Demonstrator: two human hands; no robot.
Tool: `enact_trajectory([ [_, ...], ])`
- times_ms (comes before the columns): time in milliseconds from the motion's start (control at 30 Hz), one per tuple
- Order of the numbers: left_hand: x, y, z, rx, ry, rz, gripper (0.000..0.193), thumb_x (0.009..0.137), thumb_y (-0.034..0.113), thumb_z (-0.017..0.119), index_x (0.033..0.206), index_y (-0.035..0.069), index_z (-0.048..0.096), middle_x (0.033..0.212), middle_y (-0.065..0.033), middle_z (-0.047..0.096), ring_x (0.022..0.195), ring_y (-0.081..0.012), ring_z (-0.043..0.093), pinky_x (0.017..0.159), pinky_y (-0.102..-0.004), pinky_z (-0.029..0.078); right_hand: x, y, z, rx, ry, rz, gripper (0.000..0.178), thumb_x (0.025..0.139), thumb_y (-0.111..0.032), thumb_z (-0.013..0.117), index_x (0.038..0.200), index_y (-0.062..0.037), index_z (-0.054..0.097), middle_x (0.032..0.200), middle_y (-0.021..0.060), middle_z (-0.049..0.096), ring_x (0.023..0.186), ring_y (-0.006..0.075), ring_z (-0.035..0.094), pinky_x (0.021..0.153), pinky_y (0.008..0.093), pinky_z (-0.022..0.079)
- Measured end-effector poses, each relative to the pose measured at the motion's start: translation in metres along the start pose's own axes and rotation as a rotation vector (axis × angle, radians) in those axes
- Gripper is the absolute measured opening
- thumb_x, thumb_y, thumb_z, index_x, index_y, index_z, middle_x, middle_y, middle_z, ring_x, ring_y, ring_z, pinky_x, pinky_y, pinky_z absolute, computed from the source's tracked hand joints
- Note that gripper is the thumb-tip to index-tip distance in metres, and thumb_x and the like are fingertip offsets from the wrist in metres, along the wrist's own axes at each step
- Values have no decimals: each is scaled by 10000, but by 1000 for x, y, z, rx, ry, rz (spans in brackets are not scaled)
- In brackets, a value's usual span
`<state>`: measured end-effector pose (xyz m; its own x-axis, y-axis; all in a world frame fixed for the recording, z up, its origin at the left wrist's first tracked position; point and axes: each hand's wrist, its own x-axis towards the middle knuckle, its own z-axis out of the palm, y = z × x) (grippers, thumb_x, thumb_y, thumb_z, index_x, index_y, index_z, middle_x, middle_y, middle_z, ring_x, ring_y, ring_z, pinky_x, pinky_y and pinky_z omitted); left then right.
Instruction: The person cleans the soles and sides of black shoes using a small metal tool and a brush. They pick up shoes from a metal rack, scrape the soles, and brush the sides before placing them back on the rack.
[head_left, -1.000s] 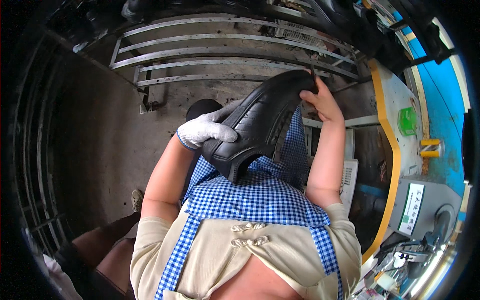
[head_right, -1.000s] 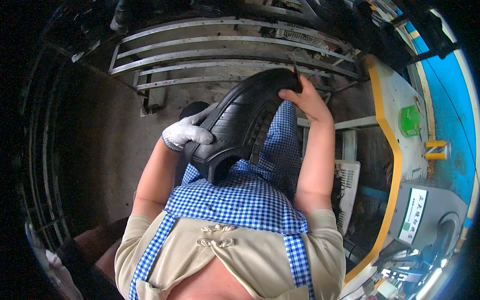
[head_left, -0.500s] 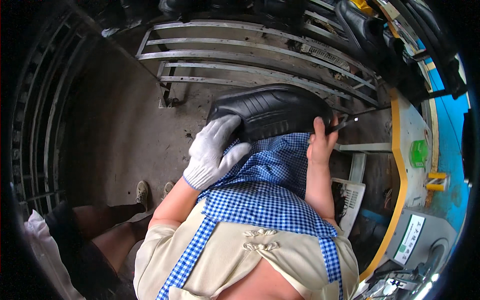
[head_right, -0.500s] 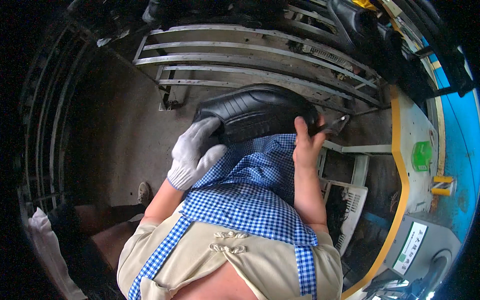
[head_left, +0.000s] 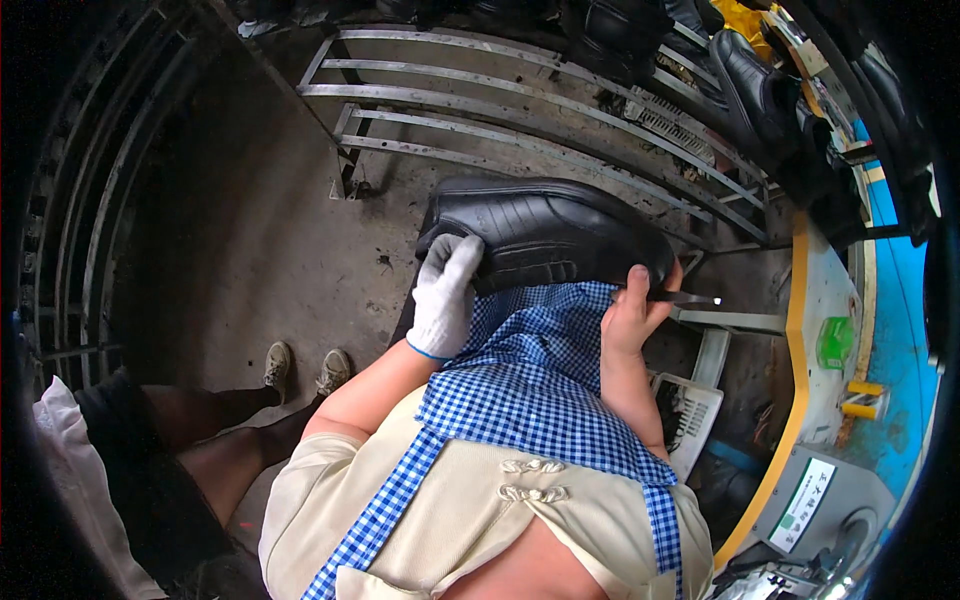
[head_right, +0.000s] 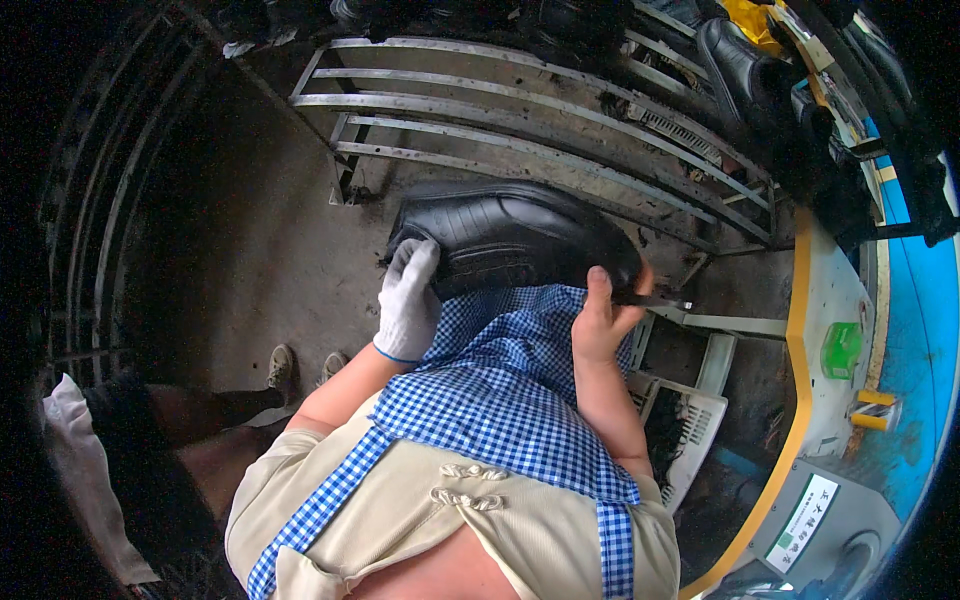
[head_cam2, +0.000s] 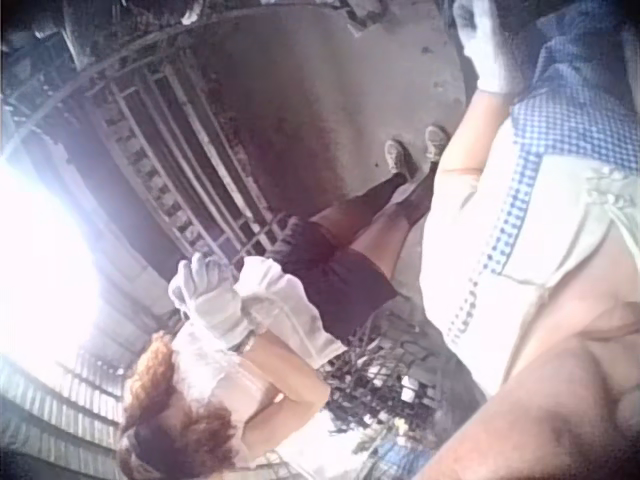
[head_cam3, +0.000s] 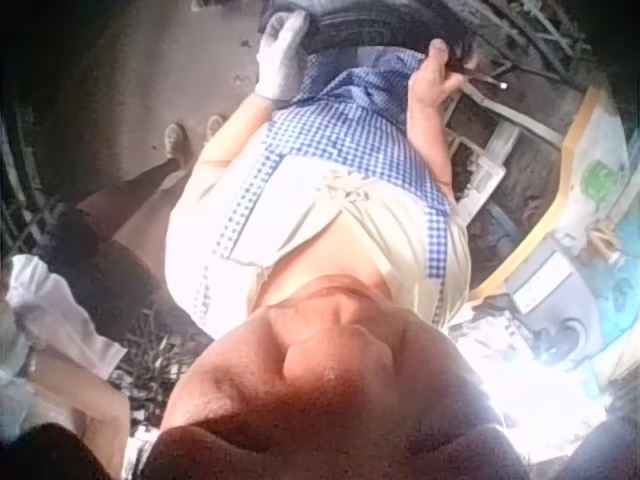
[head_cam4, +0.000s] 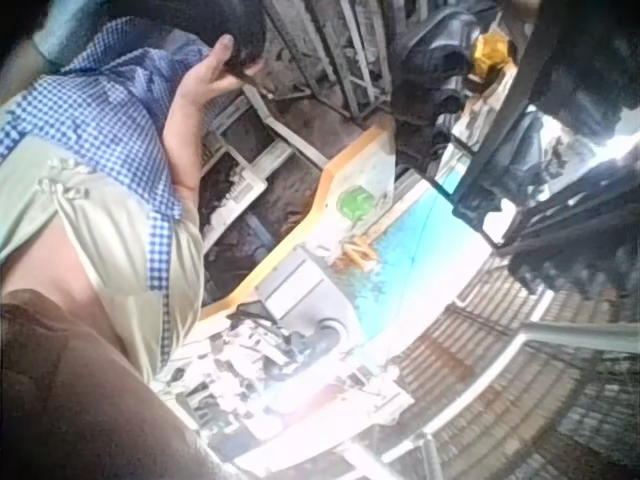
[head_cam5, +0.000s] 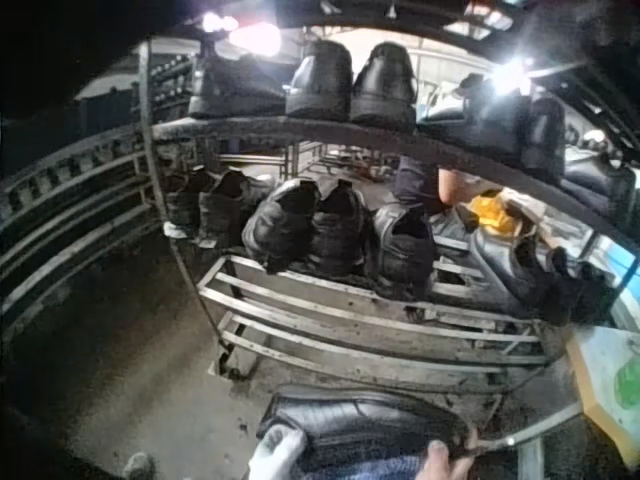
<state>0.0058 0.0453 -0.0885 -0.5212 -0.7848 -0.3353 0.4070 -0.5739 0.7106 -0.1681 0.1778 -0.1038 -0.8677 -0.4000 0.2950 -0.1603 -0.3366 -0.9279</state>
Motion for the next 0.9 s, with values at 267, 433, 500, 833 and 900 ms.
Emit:
enact_trajectory([
  [267, 23, 37, -5, -97, -148, -319, 357, 895, 202, 637, 1184, -4, 594, 1127, -143, 665, 972, -266, 670, 864, -381, 554, 24, -26, -5, -508, -470, -120, 559, 917, -415, 651, 1301, -31, 516, 1055, 62, 561, 884, 159, 578, 809, 309, 486],
  [433, 2, 59, 17, 63, -146, -185, 392, 820, 112, 730, 1120, -104, 598, 1061, -184, 670, 953, -250, 672, 858, -367, 559, 50, -84, -3, -842, -579, -303, 413, 947, -315, 593, 1325, -151, 571, 965, 68, 568, 773, 187, 611, 664, 348, 496],
  [500, -4, 58, 18, 143, -147, -215, 436, 797, 128, 764, 1129, -105, 607, 1090, -175, 670, 969, -220, 659, 880, -337, 535, 45, -110, 17, -961, -650, -386, 408, 913, -269, 632, 1311, -192, 591, 955, 72, 561, 717, 204, 608, 628, 349, 504],
  [833, -21, 66, 35, 264, -133, -288, 367, 768, 40, 738, 1111, -56, 648, 1069, -172, 689, 966, -250, 680, 879, -354, 547, 42, -130, 45, -1149, -963, -647, 564, 764, -42, 645, 1285, -255, 620, 829, 43, 485, 644, 170, 572, 478, 303, 494],
  [900, -19, 61, 28, 241, -149, -328, 360, 767, 31, 738, 1105, -57, 651, 1070, -171, 690, 966, -247, 681, 868, -350, 551, 40, -130, 45, -1194, -966, -649, 554, 765, -46, 640, 1280, -249, 625, 824, 40, 481, 640, 165, 570, 470, 299, 491],
])
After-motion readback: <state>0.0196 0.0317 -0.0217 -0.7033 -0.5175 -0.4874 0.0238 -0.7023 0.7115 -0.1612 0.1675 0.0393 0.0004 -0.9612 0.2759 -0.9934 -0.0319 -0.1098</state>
